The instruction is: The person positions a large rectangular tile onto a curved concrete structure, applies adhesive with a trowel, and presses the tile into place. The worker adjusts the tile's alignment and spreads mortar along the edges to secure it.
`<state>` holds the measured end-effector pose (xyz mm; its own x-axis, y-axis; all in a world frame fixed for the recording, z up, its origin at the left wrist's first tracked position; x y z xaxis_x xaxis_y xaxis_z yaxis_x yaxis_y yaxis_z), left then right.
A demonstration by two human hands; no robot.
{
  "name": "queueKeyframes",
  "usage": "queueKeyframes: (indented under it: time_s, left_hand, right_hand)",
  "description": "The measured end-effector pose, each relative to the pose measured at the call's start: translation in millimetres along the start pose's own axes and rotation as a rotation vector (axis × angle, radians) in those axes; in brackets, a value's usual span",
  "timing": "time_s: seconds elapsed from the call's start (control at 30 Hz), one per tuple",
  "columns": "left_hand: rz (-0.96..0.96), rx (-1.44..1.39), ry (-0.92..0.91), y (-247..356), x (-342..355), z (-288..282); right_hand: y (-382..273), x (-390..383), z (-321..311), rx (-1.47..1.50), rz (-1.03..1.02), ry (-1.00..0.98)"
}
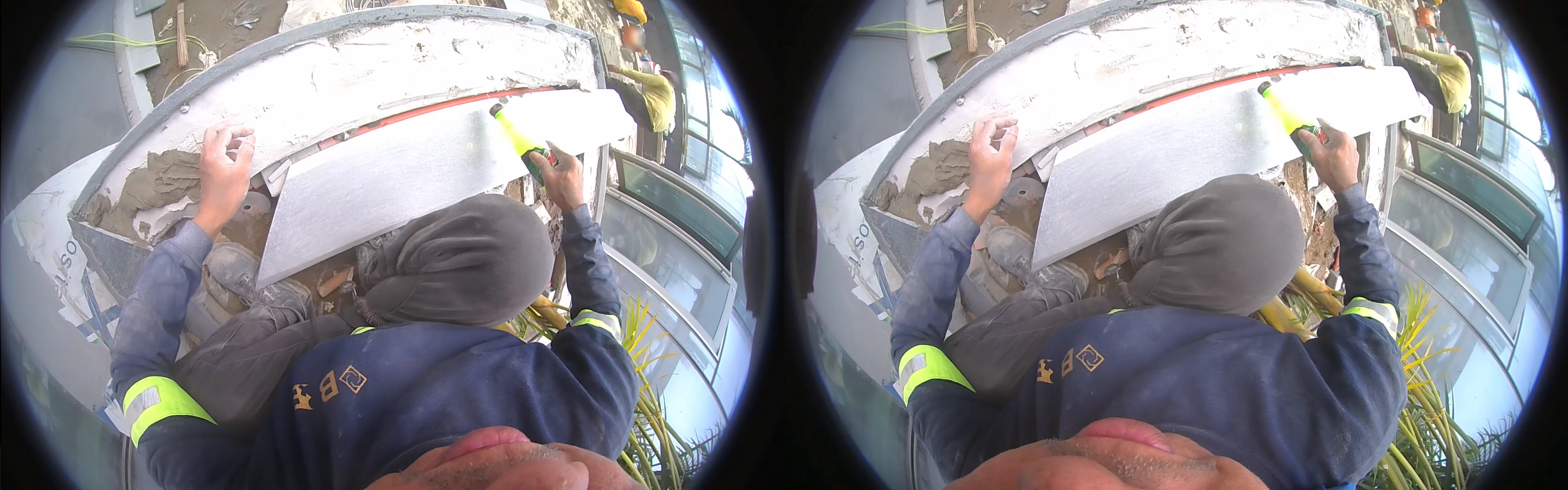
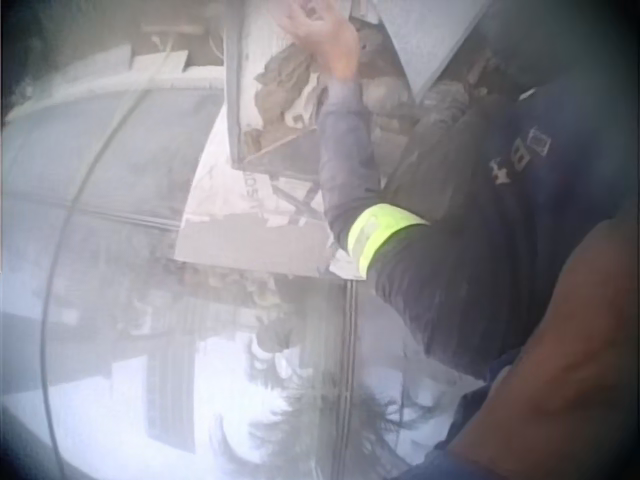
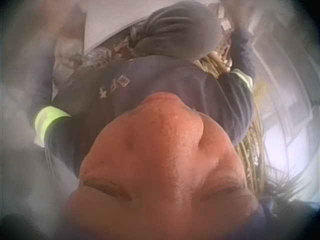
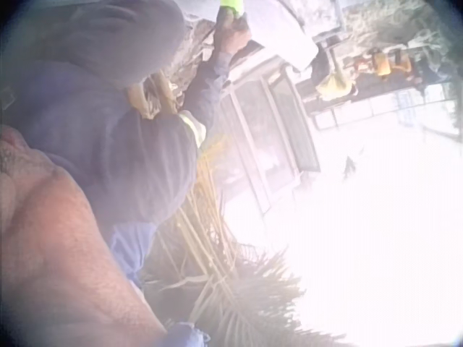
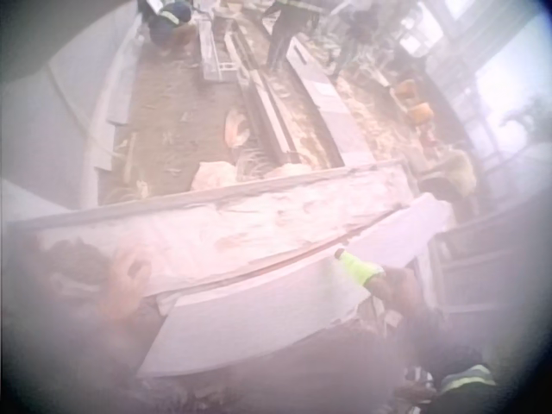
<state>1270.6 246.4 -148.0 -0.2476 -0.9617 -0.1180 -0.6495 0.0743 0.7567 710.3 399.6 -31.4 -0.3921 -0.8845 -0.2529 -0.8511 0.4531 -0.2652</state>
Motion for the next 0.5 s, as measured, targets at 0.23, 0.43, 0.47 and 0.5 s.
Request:
queueKeyframes:
  time_s: [0.23,0.43,0.47,0.5]
  left_hand:
    - [0.082,-0.008,0.004,17,5,3]
    - [0.162,-0.019,0.061,36,-3,-13]
    - [0.256,-0.029,0.058,52,-7,-15]
    - [0.349,-0.030,0.058,68,-11,-18]
  right_hand:
    - [-1,1,7,0.064,-0.004,0.006]
    - [-140,-16,69,0.254,-0.369,-0.183]
    - [-161,-18,78,0.282,-0.406,-0.224]
    - [-181,-17,88,0.284,-0.440,-0.263]
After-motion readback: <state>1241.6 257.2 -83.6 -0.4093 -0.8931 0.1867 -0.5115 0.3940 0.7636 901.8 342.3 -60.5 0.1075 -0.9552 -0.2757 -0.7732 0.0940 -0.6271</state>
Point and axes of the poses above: each hand's wrist, its own x-axis towards the middle knuckle, its own z-axis out of the palm, y = z × x, the point moved 8 cm from there along x, towards the middle knuckle, and after that the axes turned 10 degrees about x, right-handed, at the moved point
